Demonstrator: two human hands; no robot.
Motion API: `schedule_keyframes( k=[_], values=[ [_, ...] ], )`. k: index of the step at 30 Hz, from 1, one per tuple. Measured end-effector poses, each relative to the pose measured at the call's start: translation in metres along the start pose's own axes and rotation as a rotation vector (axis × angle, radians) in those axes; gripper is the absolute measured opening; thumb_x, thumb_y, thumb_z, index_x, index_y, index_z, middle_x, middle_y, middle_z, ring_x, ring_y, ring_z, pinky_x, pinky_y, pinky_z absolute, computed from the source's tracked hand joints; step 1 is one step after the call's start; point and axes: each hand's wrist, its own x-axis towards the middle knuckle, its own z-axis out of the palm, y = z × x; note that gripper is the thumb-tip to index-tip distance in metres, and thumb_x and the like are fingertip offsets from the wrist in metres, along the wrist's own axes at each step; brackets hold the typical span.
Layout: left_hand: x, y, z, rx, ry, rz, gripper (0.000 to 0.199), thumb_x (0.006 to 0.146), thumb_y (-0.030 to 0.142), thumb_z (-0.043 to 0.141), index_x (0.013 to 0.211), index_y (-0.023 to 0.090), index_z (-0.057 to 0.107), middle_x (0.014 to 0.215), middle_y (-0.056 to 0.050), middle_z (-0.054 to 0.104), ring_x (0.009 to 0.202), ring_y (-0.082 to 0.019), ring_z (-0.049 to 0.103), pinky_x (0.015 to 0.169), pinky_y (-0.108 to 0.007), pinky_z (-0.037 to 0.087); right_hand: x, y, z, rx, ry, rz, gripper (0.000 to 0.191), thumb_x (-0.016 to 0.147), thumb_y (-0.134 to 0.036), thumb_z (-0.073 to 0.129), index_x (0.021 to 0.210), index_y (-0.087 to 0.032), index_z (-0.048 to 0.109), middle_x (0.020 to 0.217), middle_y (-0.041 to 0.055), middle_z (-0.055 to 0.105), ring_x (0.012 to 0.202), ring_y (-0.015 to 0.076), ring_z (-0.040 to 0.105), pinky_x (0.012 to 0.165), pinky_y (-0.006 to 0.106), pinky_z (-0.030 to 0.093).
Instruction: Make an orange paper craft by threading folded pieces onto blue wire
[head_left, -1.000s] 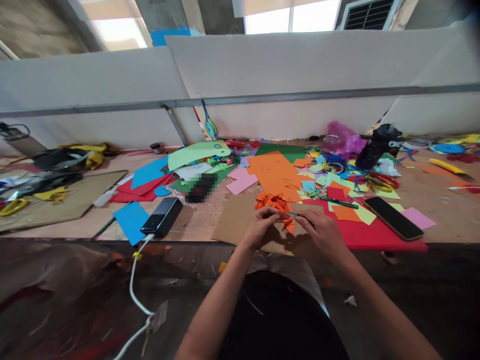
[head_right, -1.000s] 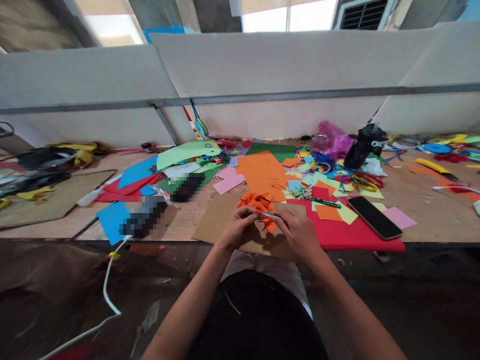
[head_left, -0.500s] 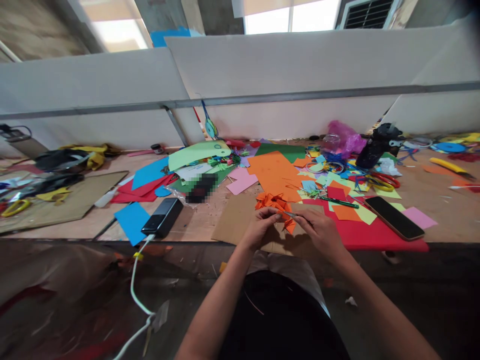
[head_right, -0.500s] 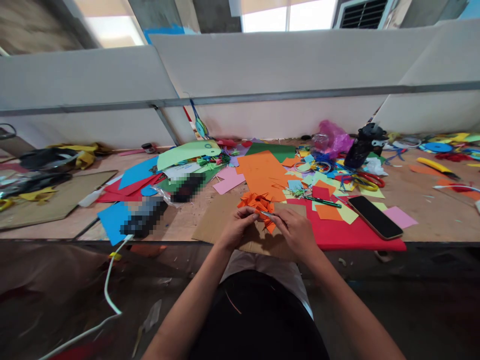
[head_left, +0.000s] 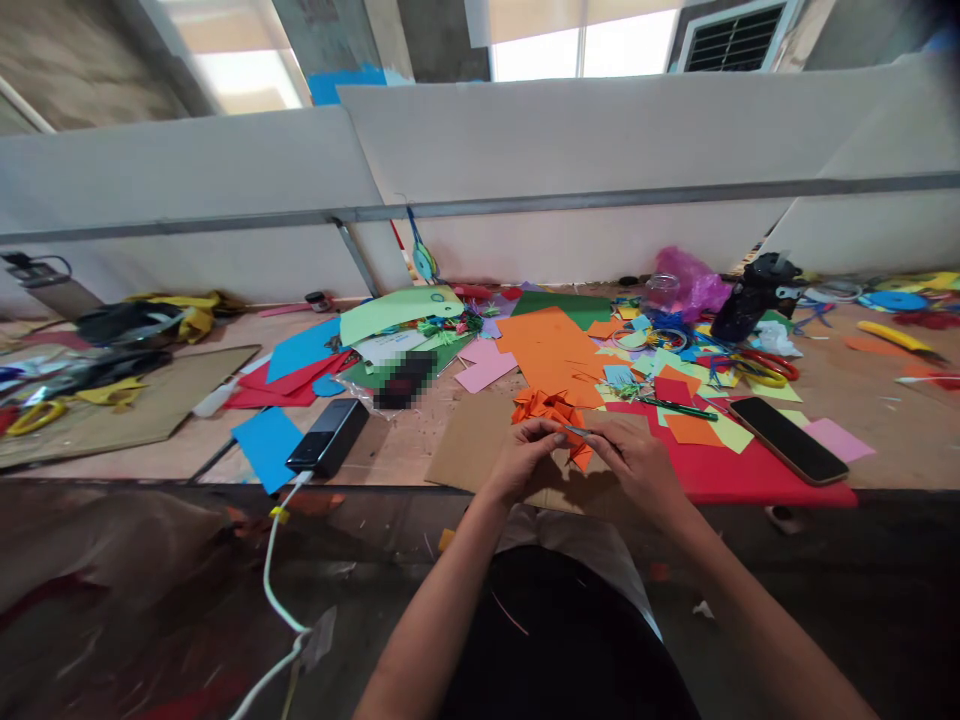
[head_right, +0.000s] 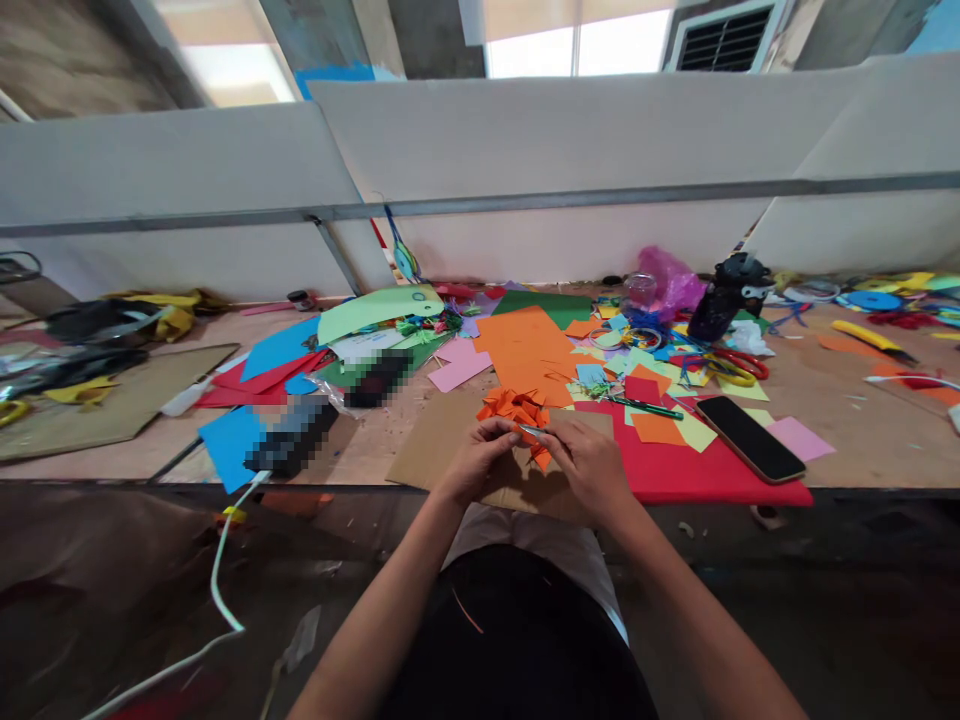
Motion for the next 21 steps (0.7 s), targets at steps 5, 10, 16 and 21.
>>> schedule_keyframes(
  k=[5,10,16,21],
  values=[
    [-0.001,0.004,0.002,0.000,0.023,-0.008,0.038,0.052,0.038,0.096,0.074,0.017,0.075,0.073,-0.002,0.073,0.070,-0.015,0.067,0.075,-0.028,0.052,0.001,0.001,0.002,0.021,0.003,-0.001,0.034,0.103,-0.045,0.048,0.106,-0.023,0.074,0.108,0.0080,0.078,0.099,0.0266,0.072,0.078,0.035,0.052],
    [-0.001,0.003,0.002,0.052,0.003,0.001,0.035,0.057,0.038,0.094,0.075,0.015,0.075,0.072,-0.004,0.074,0.069,-0.015,0.066,0.075,-0.029,0.051,0.002,0.002,0.001,0.025,-0.007,-0.013,0.034,0.103,-0.046,0.047,0.103,-0.024,0.074,0.104,0.0074,0.078,0.096,0.0257,0.072,0.075,0.034,0.052],
    [0.000,0.000,0.000,0.048,0.003,0.017,0.034,0.057,0.038,0.094,0.075,0.015,0.075,0.075,-0.005,0.074,0.071,-0.015,0.067,0.077,-0.029,0.050,0.001,-0.001,0.004,0.086,0.016,0.038,0.037,0.102,-0.048,0.047,0.101,-0.024,0.074,0.100,0.0067,0.078,0.089,0.0249,0.072,0.072,0.033,0.051],
    [0.001,-0.001,0.000,0.039,0.029,-0.003,0.037,0.056,0.039,0.094,0.075,0.016,0.074,0.074,-0.003,0.073,0.070,-0.015,0.067,0.075,-0.029,0.051,0.012,0.013,0.005,0.128,0.020,0.082,0.041,0.103,-0.050,0.044,0.099,-0.023,0.075,0.095,0.0064,0.078,0.088,0.0235,0.071,0.074,0.032,0.050]
  ],
)
